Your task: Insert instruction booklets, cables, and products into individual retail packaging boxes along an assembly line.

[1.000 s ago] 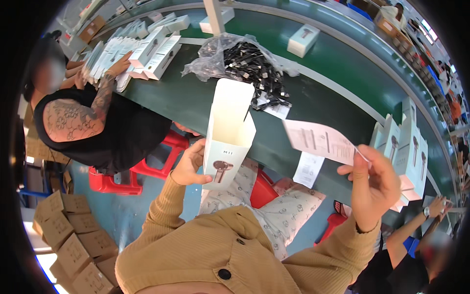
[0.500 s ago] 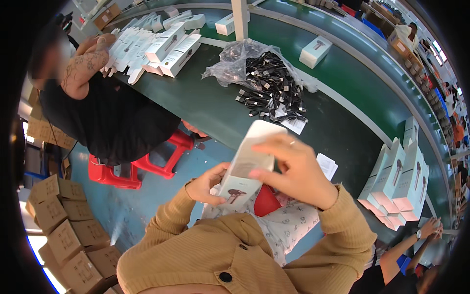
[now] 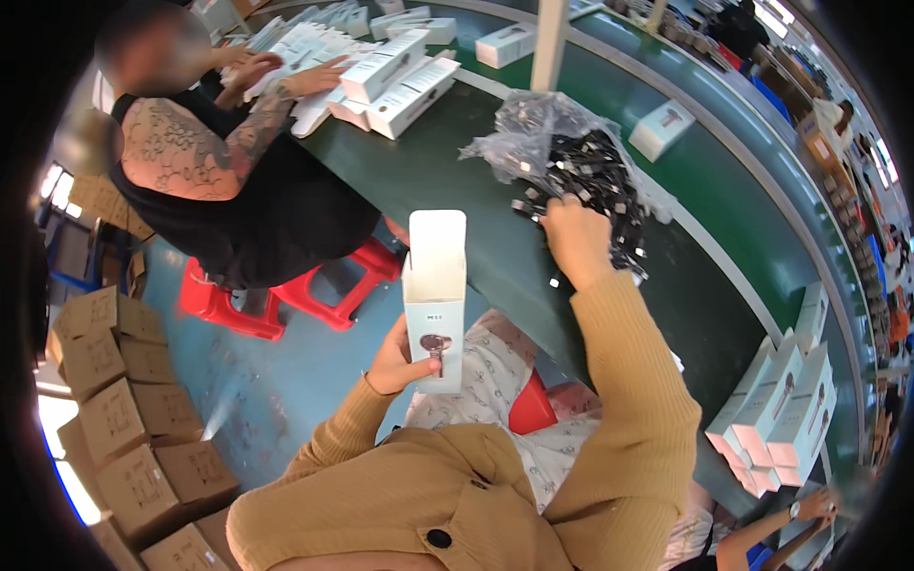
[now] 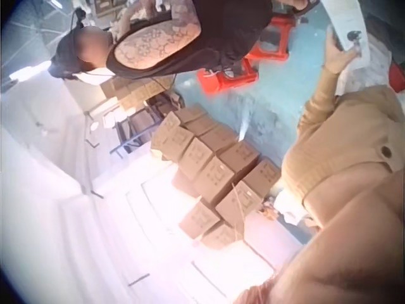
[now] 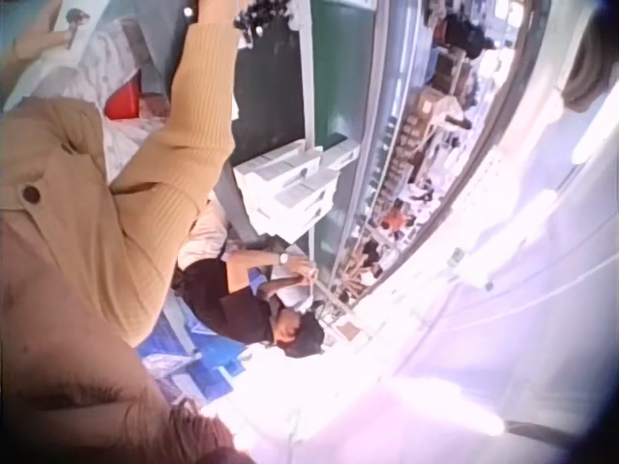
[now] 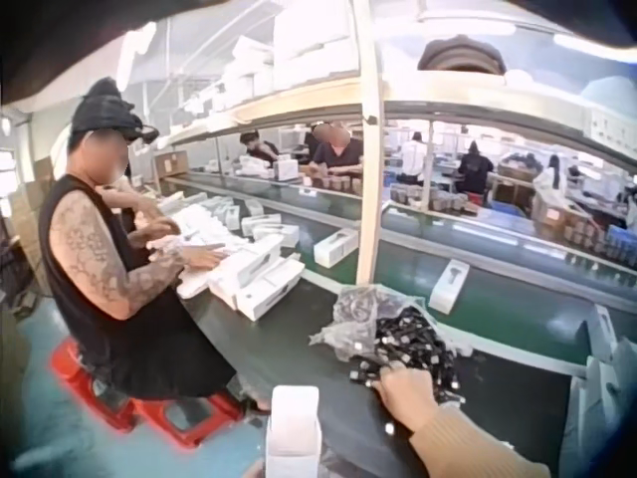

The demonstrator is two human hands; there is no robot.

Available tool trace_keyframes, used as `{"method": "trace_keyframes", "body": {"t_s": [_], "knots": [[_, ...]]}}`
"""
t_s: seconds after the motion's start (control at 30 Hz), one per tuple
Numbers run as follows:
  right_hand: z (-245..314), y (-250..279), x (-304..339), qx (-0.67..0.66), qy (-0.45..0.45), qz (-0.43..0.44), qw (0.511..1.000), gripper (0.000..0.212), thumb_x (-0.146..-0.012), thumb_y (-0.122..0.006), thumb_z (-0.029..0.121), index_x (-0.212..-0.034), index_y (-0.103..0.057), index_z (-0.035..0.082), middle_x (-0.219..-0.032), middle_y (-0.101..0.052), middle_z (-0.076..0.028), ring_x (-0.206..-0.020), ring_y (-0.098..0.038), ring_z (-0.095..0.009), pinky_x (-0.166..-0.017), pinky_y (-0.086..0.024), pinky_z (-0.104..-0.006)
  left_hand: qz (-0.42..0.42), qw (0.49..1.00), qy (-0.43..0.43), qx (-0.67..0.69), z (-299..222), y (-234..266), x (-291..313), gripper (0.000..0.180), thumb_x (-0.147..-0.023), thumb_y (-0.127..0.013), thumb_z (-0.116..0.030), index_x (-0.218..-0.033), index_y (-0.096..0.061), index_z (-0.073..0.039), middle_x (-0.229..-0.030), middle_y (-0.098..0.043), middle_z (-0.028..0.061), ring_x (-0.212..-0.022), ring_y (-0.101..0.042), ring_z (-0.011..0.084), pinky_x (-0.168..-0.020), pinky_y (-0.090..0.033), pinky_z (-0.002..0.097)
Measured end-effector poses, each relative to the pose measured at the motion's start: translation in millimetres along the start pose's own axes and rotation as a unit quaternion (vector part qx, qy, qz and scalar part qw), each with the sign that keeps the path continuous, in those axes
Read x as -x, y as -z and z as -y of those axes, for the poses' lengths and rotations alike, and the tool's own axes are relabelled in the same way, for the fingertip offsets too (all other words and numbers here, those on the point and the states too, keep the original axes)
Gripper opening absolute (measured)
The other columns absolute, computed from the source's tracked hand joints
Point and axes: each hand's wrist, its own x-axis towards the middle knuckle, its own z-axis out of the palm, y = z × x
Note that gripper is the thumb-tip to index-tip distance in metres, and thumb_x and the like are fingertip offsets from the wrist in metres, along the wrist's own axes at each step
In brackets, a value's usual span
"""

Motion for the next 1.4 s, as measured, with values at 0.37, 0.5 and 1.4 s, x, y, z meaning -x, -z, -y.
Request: {"method": "trace_keyframes", "body": {"t_s": [0.37,0.5,1.4], "knots": [[-29,52,25,-0.056,0.047,-0.064,0.995,0.016,-0.086,-0.063,0.017,-0.088,-0.065,0.002,-0.096,-0.069,-0.016,-0.061,-0.065,-0.024,-0.055,-0.050,-0.0356,-0.003,0.999,-0.025,-0.025,-10,-16,-17,0.084,-0.070,-0.081,-0.009,-0.137,-0.032,0.000,-0.126,-0.051,0.0085,-0.118,-0.047,0.0169,-0.100,-0.038,0.0321],[-6,124,56,-0.423,-0.081,-0.089,0.898,0.015,-0.083,-0.066,0.004,-0.097,-0.066,0.000,-0.069,-0.062,-0.005,-0.054,-0.050,-0.006,-0.051,-0.039,-0.0225,0.001,0.994,-0.042,-0.104,-5,-19,-14,0.090,-0.065,-0.086,-0.017,-0.136,-0.033,0.001,-0.126,-0.051,0.0096,-0.119,-0.047,0.0165,-0.101,-0.037,0.0317],[24,74,194,-0.588,-0.233,0.074,0.771,0.094,-0.080,-0.069,0.003,-0.151,-0.008,0.010,-0.128,-0.049,-0.021,-0.095,-0.057,-0.016,-0.061,-0.050,-0.0189,0.223,0.969,0.096,-0.046,12,-64,-71,0.123,-0.075,-0.080,-0.016,-0.143,0.020,0.003,-0.127,-0.051,0.0201,-0.113,-0.051,0.0203,-0.099,-0.039,0.0310]]}}
